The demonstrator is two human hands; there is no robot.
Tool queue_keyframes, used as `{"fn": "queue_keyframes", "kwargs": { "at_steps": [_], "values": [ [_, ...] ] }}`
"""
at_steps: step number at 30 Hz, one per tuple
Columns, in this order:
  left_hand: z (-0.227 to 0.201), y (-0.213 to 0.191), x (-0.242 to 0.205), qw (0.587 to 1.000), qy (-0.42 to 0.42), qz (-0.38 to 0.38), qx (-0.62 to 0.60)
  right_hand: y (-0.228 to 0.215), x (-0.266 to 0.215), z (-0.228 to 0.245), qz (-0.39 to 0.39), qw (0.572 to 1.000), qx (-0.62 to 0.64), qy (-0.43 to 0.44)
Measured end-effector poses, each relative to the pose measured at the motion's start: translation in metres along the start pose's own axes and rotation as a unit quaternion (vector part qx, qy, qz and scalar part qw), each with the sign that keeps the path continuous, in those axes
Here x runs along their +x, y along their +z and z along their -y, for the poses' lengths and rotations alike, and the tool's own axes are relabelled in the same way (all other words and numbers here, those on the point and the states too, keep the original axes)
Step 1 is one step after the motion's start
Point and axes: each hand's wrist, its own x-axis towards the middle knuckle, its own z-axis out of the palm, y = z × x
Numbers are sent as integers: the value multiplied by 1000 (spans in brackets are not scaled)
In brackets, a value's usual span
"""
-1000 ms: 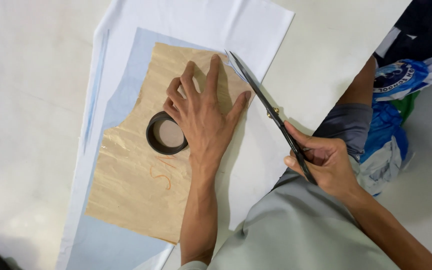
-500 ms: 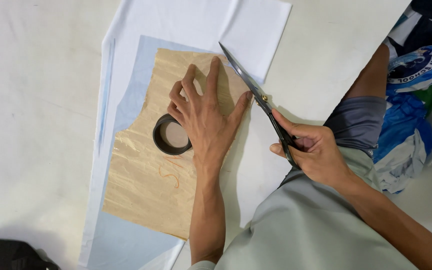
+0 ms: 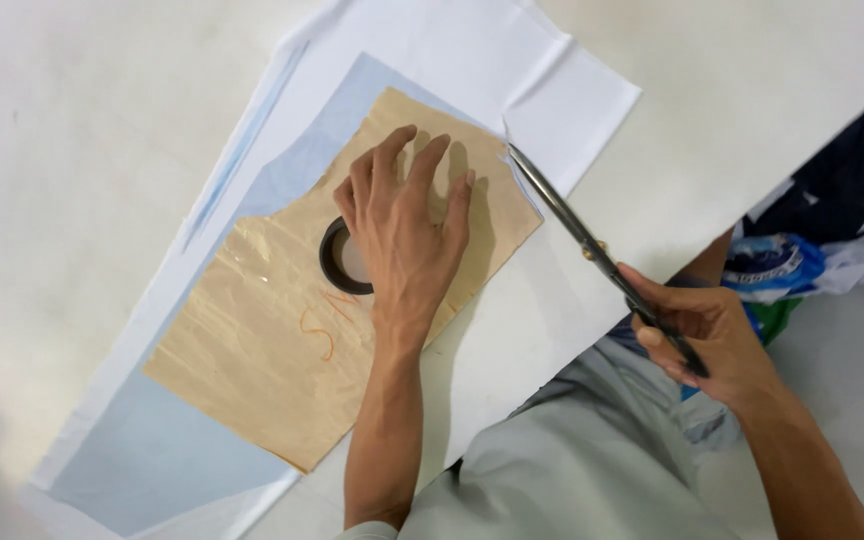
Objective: The person uses a pair of scissors to cut a piece of white fabric that is laid out on a table. A brown paper pattern is placed on top of the fabric, and the person cuts along the pattern's edge. The person occasionally adjusts the fabric and pattern while cutting.
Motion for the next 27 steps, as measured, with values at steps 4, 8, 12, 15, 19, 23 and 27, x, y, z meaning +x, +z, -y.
{"fn": "queue_keyframes", "kwargs": {
  "at_steps": [4,8,12,15,19,23,27],
  "values": [
    [19,7,1,1000,-9,-26,11,-28,22,17,50,998,-23,-3],
    [25,13,1,999,-1,4,41,-51,43,36,68,991,-108,42],
    [24,11,2,997,12,15,70,-60,59,51,90,979,-174,56],
    [27,12,1,997,21,1,71,-76,69,51,100,972,-207,52],
    [27,10,2,998,15,1,66,-73,77,61,107,957,-264,43],
    [27,10,2,997,9,7,77,-68,80,61,127,962,-238,32],
    [29,11,1,997,16,5,77,-64,80,61,115,955,-271,32]
  ]
}}
